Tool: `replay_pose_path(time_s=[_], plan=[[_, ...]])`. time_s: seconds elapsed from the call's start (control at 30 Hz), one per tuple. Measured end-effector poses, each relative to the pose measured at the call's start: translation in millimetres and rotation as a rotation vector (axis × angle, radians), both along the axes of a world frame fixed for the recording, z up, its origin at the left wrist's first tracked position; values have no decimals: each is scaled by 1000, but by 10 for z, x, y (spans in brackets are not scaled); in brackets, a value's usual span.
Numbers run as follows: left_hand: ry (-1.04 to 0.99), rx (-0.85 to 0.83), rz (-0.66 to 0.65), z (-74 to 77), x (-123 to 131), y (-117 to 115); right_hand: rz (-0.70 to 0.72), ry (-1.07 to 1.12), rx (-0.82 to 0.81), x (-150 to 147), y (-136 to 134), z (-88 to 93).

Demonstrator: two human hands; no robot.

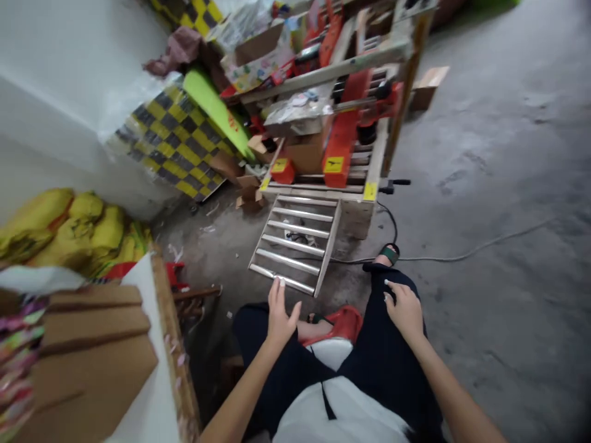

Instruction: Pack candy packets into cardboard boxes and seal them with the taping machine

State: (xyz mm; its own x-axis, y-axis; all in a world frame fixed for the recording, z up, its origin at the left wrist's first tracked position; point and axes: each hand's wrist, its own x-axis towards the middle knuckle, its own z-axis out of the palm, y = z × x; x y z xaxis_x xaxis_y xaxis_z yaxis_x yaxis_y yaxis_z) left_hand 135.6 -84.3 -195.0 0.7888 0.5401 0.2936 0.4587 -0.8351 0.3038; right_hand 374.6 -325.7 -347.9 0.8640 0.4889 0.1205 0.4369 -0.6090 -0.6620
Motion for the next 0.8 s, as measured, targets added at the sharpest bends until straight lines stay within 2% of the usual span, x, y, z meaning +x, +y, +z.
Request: replay_pose_path(time_s=[0.07, 0.13, 0.27, 0.4, 0.5, 0.6, 0.7, 0.8], plan=[[-68, 21, 172, 119, -559, -142, 18, -17, -22, -1, -65, -43], [-130, 76, 302, 290, -977, -304, 29, -13, -106, 25, -110, -95], [-226, 246, 535, 680, -1559, -507, 71, 38, -305, 147, -108, -202], [-296, 487, 856, 1200, -2195, -442, 120, 117, -337, 183, -131, -171], [-297, 607, 1037, 1649, -2696, -97, 99, 143, -329, 166, -152, -126], [-194, 583, 1204, 2037, -3016, 456, 69, 152, -304, 157, -126, -139], [43, 471, 1277, 2285, -3125, 1001, 29, 196, -287, 119, -60, -139], [233, 388, 1281, 2411, -3167, 1318, 35, 272, -237, -53, 48, -22]])
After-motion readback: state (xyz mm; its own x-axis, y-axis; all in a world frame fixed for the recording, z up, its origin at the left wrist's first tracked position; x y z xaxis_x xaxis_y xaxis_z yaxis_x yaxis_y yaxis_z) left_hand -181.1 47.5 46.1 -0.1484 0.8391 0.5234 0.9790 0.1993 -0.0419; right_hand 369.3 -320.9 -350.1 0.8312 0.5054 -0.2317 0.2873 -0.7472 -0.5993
